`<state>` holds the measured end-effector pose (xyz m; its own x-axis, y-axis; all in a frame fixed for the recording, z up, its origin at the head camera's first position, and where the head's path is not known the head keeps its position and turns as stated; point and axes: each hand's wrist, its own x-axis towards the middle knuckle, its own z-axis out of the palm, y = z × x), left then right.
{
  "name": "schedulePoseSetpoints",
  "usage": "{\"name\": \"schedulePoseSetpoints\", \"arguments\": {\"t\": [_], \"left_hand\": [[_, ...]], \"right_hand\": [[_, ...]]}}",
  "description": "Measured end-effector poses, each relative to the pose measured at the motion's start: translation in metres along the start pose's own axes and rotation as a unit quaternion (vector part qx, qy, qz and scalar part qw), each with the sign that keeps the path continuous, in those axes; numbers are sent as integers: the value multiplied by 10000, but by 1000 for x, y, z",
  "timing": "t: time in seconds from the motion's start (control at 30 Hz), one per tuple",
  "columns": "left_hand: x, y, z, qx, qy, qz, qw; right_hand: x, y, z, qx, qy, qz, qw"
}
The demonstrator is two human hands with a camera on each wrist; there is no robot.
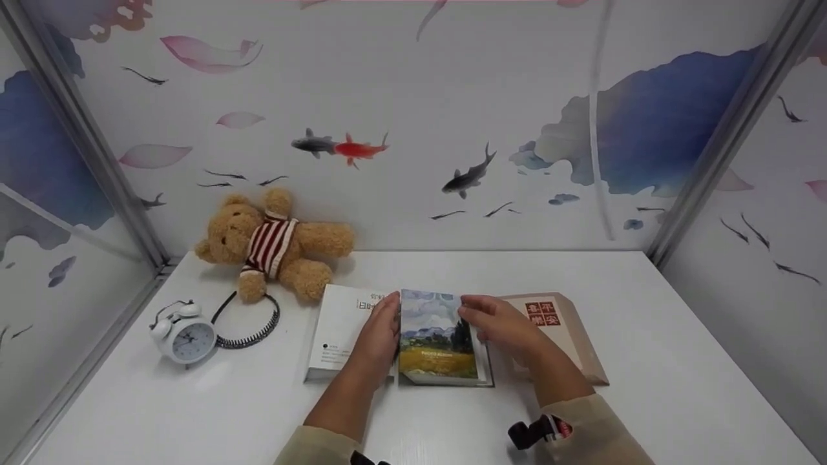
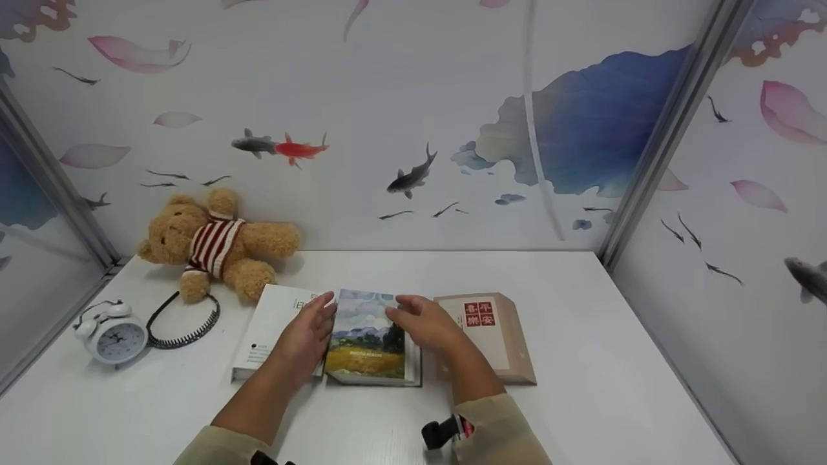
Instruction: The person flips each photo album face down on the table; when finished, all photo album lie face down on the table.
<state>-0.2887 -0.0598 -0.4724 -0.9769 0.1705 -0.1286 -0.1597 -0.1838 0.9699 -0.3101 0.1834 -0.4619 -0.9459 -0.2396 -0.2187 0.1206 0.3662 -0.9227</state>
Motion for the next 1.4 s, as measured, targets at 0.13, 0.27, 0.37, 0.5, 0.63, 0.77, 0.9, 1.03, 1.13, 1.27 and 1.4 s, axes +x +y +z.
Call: {"name": "schedulePoseSetpoints", "arguments": {"t": [0.13, 0.27, 0.37, 0.5, 0.63, 0.77, 0.9, 1.03, 1.13, 1.27, 1.4], "left_hand": [[-1, 0, 1, -66, -5, 9, 10000], [-1, 1, 1, -179, 9, 33, 9998], [-1, 2, 1, -245, -3, 78, 9997], [-5, 9, 4, -406, -45, 129, 9991], [-12, 17, 7, -615, -142, 148, 9979], [-17, 22, 10, -559, -195, 212, 9980], [-21, 26, 13, -403, -201, 374, 9983], [-23, 31, 16, -529, -216, 661, 9962], [-24, 35, 18, -857, -285, 838, 9924], [-23, 36, 19, -1193, -476, 873, 9879], [-24, 34, 20, -1265, -732, 827, 9858]], "right_hand": [[-1, 2, 1, -287, -248, -95, 9992], [-2, 1, 1, -549, -472, -245, 9971], [-2, 0, 1, -624, -503, -303, 9963], [-6, -4, 3, -502, -579, -331, 9965], [-14, -14, 10, -597, -623, -273, 9959], [-22, -24, 19, -712, -672, -106, 9951], [-26, -30, 24, -531, -756, -84, 9957], [-27, -34, 26, -57, -869, -429, 9953], [-27, -39, 26, 434, -866, -811, 9920], [-30, -45, 25, 820, -638, -1124, 9882], [-32, -48, 24, 1012, -362, -1102, 9881]]}}
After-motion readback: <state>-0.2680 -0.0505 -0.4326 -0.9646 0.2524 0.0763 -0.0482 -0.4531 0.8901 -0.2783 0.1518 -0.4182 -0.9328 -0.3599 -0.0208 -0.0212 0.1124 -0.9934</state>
